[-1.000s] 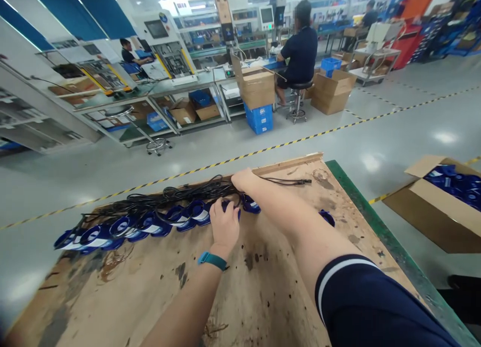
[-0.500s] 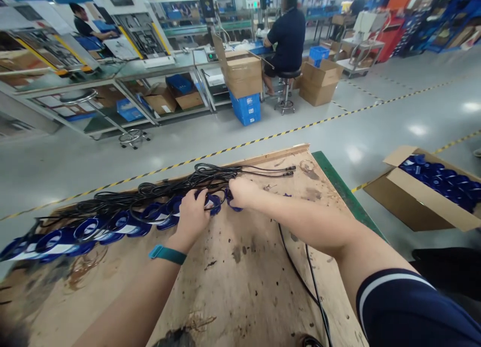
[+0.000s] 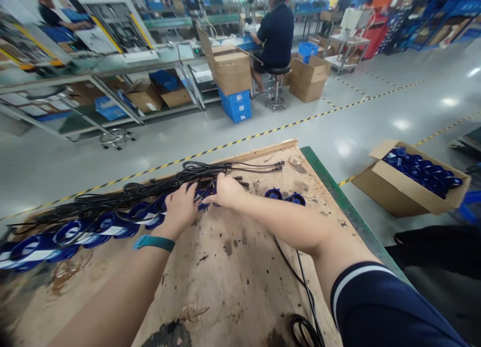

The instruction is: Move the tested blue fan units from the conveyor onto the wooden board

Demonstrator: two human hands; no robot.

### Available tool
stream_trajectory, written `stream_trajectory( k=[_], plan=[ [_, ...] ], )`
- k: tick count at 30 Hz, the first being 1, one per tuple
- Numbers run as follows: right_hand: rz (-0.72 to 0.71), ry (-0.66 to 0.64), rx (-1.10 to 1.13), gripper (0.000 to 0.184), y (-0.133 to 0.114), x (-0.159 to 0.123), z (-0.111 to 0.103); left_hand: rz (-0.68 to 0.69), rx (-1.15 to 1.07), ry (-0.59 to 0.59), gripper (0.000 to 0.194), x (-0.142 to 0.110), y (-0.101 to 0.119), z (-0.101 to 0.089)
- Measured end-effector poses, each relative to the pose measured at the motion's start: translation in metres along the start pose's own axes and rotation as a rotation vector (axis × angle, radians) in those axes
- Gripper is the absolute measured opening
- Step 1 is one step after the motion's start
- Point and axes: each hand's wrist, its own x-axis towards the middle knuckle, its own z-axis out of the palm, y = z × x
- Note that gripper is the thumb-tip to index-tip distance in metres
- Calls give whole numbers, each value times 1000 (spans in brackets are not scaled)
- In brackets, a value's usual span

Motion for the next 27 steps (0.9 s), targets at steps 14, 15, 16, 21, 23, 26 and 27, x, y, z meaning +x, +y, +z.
stream_trajectory(
  k=[14, 15, 16, 21, 23, 26, 27],
  plan=[
    [497, 601, -8, 56, 155, -509, 57, 101, -952, -23, 41, -134, 91, 27],
    [506, 572, -8, 64, 147, -530, 88, -9, -1108, -140, 39, -144, 110, 32],
    [523, 590, -26, 76, 138, -544, 116, -125, -1247, -250, 37, -154, 130, 34],
    [596, 751, 89, 80, 115, -537, 182, -505, -1615, -525, 32, -195, 218, 23],
    [597, 816, 168, 61, 115, -526, 182, -527, -1604, -570, 30, -213, 238, 20],
    [575, 835, 290, 44, 108, -521, 167, -503, -1524, -575, 32, -244, 250, 21],
    [581, 831, 354, 43, 102, -520, 160, -493, -1499, -563, 35, -257, 251, 20]
  ],
)
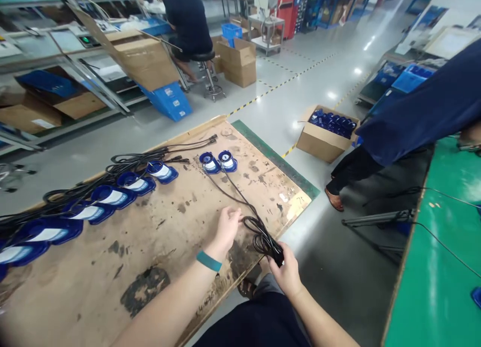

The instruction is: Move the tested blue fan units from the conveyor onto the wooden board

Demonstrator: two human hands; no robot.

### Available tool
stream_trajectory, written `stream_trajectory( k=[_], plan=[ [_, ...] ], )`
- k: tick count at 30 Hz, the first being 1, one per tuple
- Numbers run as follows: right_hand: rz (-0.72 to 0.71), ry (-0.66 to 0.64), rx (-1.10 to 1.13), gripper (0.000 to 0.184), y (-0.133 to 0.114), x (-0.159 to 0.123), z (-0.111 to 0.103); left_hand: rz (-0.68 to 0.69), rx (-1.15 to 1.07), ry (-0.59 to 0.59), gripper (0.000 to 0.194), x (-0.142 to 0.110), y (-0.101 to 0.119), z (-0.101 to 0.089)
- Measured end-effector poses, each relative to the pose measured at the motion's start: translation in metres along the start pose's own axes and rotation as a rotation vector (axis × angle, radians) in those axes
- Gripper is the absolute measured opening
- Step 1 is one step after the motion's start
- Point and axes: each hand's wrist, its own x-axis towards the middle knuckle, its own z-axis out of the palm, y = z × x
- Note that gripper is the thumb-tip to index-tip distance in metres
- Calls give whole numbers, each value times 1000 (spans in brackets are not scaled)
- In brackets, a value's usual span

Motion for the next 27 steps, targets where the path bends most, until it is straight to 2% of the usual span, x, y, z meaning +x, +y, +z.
stream_trajectory(
  k=[3, 4, 7, 8, 9, 11, 15, 18, 20, 23, 25, 27],
  plan=[
    [180, -122, 203, 41, -32, 2, -15, -6, 44, 7, 42, -37, -19, -2],
    [250, -203, 282, 39, -43, 3, -19, -50, 20, -48, 43, -49, -23, -4],
    [385, -470, 453, 35, -72, 7, -31, -275, -185, -314, 45, -80, -28, -9],
    [408, -538, 466, 37, -78, 7, -33, -335, -268, -368, 42, -86, -28, -11],
    [418, -581, 458, 41, -82, 8, -35, -365, -333, -374, 37, -90, -28, -13],
    [402, -600, 396, 47, -87, 9, -38, -345, -401, -295, 27, -92, -28, -18],
    [371, -493, 174, 43, -87, 16, -43, -242, -323, -119, 21, -93, -31, -35],
    [363, -408, 170, 42, -90, 27, -42, -220, -253, -73, 21, -102, -32, -40],
    [277, -437, 335, 51, -95, 30, -37, -261, -290, -112, 20, -111, -30, -36],
    [205, -596, 527, 74, -102, 25, -25, -228, -287, -236, 14, -123, -28, -26],
    [298, -636, 514, 75, -105, 19, -23, -146, -193, -366, 14, -130, -26, -25],
    [424, -667, 451, 58, -108, 18, -29, -135, -64, -524, 18, -131, -22, -32]
  ],
)
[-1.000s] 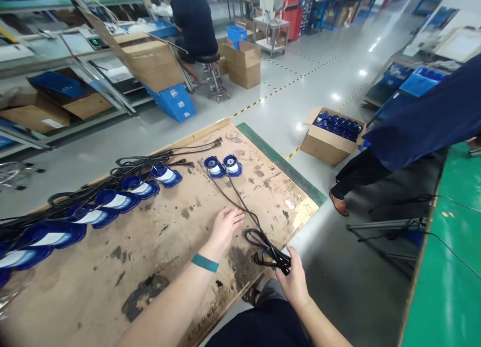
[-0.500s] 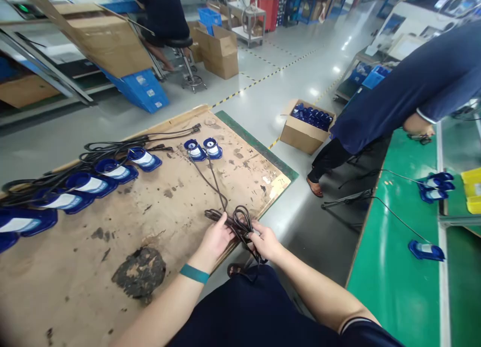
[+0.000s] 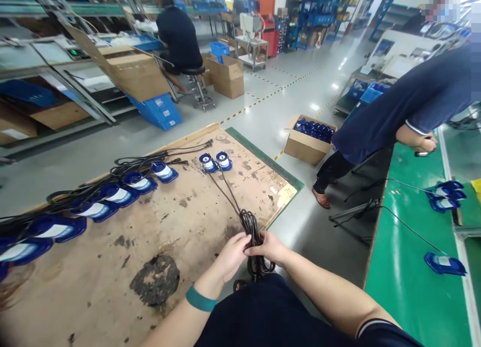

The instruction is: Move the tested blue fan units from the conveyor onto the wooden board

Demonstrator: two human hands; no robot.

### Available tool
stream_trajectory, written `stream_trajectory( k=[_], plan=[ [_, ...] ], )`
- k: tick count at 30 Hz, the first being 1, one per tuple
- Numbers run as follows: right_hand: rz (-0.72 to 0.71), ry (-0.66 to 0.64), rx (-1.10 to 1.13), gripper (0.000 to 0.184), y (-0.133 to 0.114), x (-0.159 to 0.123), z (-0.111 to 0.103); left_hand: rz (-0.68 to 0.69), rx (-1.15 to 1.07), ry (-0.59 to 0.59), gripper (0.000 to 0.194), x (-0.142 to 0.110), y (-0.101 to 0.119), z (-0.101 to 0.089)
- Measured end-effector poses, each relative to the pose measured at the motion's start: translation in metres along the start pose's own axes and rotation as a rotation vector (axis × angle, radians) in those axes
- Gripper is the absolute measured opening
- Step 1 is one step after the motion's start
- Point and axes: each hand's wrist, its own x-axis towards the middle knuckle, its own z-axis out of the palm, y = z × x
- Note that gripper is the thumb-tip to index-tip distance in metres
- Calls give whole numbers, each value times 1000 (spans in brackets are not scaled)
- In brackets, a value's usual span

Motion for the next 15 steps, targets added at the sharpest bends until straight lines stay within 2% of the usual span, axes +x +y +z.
stream_trajectory(
  k=[2, 3, 5, 7, 9, 12, 15],
  plan=[
    [89, -56, -78, 36, -14, -4, -14, -38, 168, -86, 23, 0, 8, -18],
    [104, -110, -136, 28, -27, -4, -24, -10, 291, -65, 25, 3, 14, -31],
    [76, -243, -268, 19, -61, 0, -49, 185, 580, 104, 33, 18, 32, -63],
    [-27, -392, -378, 20, -105, 12, -74, 470, 856, 337, 45, 42, 55, -96],
    [-140, -497, -454, 23, -155, 30, -96, 673, 1066, 509, 61, 74, 84, -120],
    [-241, -561, -480, 26, -230, 68, -118, 795, 1289, 603, 90, 125, 133, -134],
    [-355, -567, -478, 29, -296, 117, -129, 818, 1366, 661, 115, 172, 178, -129]
  ],
)
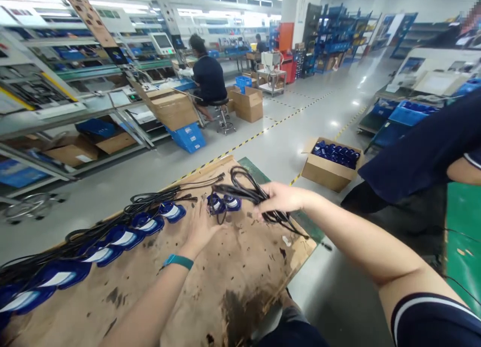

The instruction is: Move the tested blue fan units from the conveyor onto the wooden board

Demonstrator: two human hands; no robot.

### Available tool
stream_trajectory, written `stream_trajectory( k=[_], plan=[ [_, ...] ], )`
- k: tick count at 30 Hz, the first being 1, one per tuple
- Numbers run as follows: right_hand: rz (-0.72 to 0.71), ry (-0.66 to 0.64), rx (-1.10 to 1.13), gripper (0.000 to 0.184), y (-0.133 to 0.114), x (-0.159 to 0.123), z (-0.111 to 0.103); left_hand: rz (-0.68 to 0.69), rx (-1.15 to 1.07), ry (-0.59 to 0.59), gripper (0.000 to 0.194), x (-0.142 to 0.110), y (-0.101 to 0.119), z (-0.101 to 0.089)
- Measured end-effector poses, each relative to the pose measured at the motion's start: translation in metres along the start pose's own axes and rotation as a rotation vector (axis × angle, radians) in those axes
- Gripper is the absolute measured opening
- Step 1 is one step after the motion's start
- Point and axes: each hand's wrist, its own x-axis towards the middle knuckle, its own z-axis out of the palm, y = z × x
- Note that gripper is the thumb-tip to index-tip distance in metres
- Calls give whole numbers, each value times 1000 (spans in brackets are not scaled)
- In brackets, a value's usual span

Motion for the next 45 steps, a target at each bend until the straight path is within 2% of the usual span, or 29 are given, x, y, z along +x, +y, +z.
stream_trajectory(
  k=[2, 4, 7, 10, 13, 16, 19, 20, 22, 24, 27, 31, 33, 35, 37, 40, 43, 45],
  plan=[
    [-40, 59, -26, 30, -12, 35, -37, -12, 25, -6, 122, 34, 2, 8],
    [-49, 144, -38, 29, -17, 74, -68, -1, 28, -45, 118, 58, 3, 16],
    [-32, 261, -79, 23, -14, 136, -103, -26, 1, -86, 84, 73, 8, 29],
    [18, 330, -195, 19, -11, 203, -119, -187, -4, 10, 56, 73, 19, 42],
    [34, 336, -469, 18, -16, 268, -113, -367, 14, 155, 46, 72, 31, 52],
    [-56, 266, -839, 20, -29, 326, -88, -443, 7, 181, 55, 72, 31, 53],
    [-209, 153, -1030, 22, -35, 374, -54, -387, -45, 133, 68, 63, 20, 48],
    [-234, 121, -1055, 24, -34, 387, -43, -347, -49, 116, 66, 58, 15, 46],
    [-227, 85, -1079, 26, -27, 411, -27, -270, -23, 97, 50, 48, 6, 43],
    [-195, 98, -1075, 27, -15, 430, -18, -240, 28, 94, 33, 40, -5, 40],
    [-194, 156, -1063, 29, 4, 452, -15, -239, 61, 137, 33, 38, -30, 37],
    [-297, 178, -1083, 32, 11, 468, -9, -188, 14, 192, 73, 51, -72, 27],
    [-356, 172, -1120, 32, 6, 471, -1, -170, 26, 186, 89, 58, -82, 19],
    [-402, 168, -1155, 33, 0, 472, 8, -157, 121, 180, 93, 63, -77, 9],
    [-421, 130, -1183, 31, -3, 472, 15, -112, 273, 169, 89, 64, -57, -1],
    [-378, -17, -1235, 28, -2, 469, 21, 89, 395, 56, 77, 63, -19, -6],
    [-300, -136, -1270, 24, 5, 464, 24, 292, 393, -111, 62, 70, 3, 9],
    [-291, -141, -1290, 24, 9, 463, 28, 296, 417, -156, 50, 79, 4, 27]
  ],
)
